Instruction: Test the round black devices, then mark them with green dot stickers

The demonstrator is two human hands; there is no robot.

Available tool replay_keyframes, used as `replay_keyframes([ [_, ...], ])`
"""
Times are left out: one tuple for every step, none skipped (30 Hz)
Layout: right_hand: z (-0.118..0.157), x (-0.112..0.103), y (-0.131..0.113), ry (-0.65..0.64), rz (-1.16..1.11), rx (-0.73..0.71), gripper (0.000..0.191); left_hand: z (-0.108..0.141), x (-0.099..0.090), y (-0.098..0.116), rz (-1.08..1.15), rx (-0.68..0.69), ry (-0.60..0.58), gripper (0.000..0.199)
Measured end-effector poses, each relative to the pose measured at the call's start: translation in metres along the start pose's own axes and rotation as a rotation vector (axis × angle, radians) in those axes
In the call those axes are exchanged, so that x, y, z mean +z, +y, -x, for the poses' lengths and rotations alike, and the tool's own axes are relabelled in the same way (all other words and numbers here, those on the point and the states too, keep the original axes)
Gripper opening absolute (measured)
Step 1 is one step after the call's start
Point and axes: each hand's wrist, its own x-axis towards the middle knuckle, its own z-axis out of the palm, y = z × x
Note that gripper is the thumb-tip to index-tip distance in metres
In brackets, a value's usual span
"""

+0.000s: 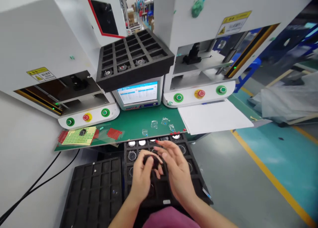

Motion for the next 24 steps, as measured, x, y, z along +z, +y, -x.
replay_keyframes([
  [-0.009, -0.006, -0.001, 0.094, 0.012, -0.047, 0.044, -0.014, -0.005, -0.004, 0.004, -0.035, 0.042, 0.044],
  [-0.018, -0.013, -0.002, 0.172, 0.020, -0.079, 0.046, -0.031, -0.011, -0.009, -0.011, -0.048, 0.081, 0.044],
  [-0.026, -0.020, -0.003, 0.226, 0.026, -0.091, 0.048, -0.049, -0.018, -0.014, -0.036, -0.049, 0.122, 0.044],
  [-0.032, -0.028, -0.004, 0.255, 0.030, -0.087, 0.050, -0.068, -0.025, -0.019, -0.069, -0.051, 0.165, 0.042],
  [-0.036, -0.035, -0.005, 0.265, 0.033, -0.079, 0.051, -0.086, -0.032, -0.024, -0.109, -0.058, 0.210, 0.040],
  [-0.039, -0.043, -0.006, 0.276, 0.040, -0.068, 0.052, -0.103, -0.039, -0.029, -0.156, -0.064, 0.250, 0.035],
  [-0.040, -0.050, -0.007, 0.289, 0.048, -0.057, 0.053, -0.118, -0.045, -0.034, -0.210, -0.072, 0.285, 0.031],
  [-0.040, -0.056, -0.008, 0.305, 0.056, -0.046, 0.053, -0.130, -0.050, -0.038, -0.271, -0.076, 0.315, 0.027],
  [-0.039, -0.062, -0.008, 0.322, 0.065, -0.035, 0.053, -0.140, -0.054, -0.042, -0.338, -0.075, 0.343, 0.023],
  [-0.037, -0.067, -0.008, 0.339, 0.074, -0.023, 0.052, -0.148, -0.057, -0.045, -0.407, -0.070, 0.370, 0.021],
  [-0.036, -0.072, -0.007, 0.357, 0.083, -0.011, 0.052, -0.153, -0.060, -0.048, -0.477, -0.060, 0.396, 0.020],
  [-0.035, -0.076, -0.006, 0.373, 0.092, 0.002, 0.052, -0.157, -0.062, -0.051, -0.545, -0.048, 0.419, 0.021],
  [-0.034, -0.080, -0.005, 0.386, 0.101, 0.015, 0.052, -0.159, -0.064, -0.054, -0.607, -0.036, 0.440, 0.021],
  [-0.033, -0.084, -0.003, 0.394, 0.111, 0.027, 0.052, -0.160, -0.066, -0.057, -0.663, -0.024, 0.458, 0.022],
  [-0.033, -0.087, -0.001, 0.400, 0.120, 0.039, 0.052, -0.160, -0.068, -0.060, -0.713, -0.012, 0.475, 0.023],
  [-0.033, -0.090, 0.001, 0.404, 0.127, 0.046, 0.052, -0.160, -0.070, -0.064, -0.756, 0.002, 0.490, 0.022],
  [-0.032, -0.093, 0.003, 0.405, 0.131, 0.049, 0.052, -0.160, -0.071, -0.068, -0.792, 0.018, 0.505, 0.023],
  [-0.032, -0.095, 0.006, 0.400, 0.133, 0.050, 0.052, -0.160, -0.073, -0.072, -0.822, 0.036, 0.519, 0.023],
  [-0.031, -0.096, 0.008, 0.391, 0.134, 0.049, 0.051, -0.160, -0.074, -0.075, -0.844, 0.056, 0.531, 0.023],
  [-0.031, -0.096, 0.011, 0.378, 0.137, 0.048, 0.050, -0.161, -0.075, -0.079, -0.860, 0.078, 0.540, 0.023],
  [-0.030, -0.096, 0.015, 0.362, 0.144, 0.049, 0.050, -0.161, -0.076, -0.082, -0.869, 0.103, 0.547, 0.022],
  [-0.030, -0.094, 0.018, 0.342, 0.158, 0.053, 0.049, -0.162, -0.077, -0.084, -0.872, 0.130, 0.551, 0.022],
  [-0.031, -0.092, 0.022, 0.321, 0.176, 0.059, 0.049, -0.161, -0.079, -0.086, -0.869, 0.160, 0.555, 0.022],
  [-0.032, -0.090, 0.026, 0.297, 0.199, 0.068, 0.050, -0.159, -0.080, -0.088, -0.862, 0.191, 0.560, 0.023],
])
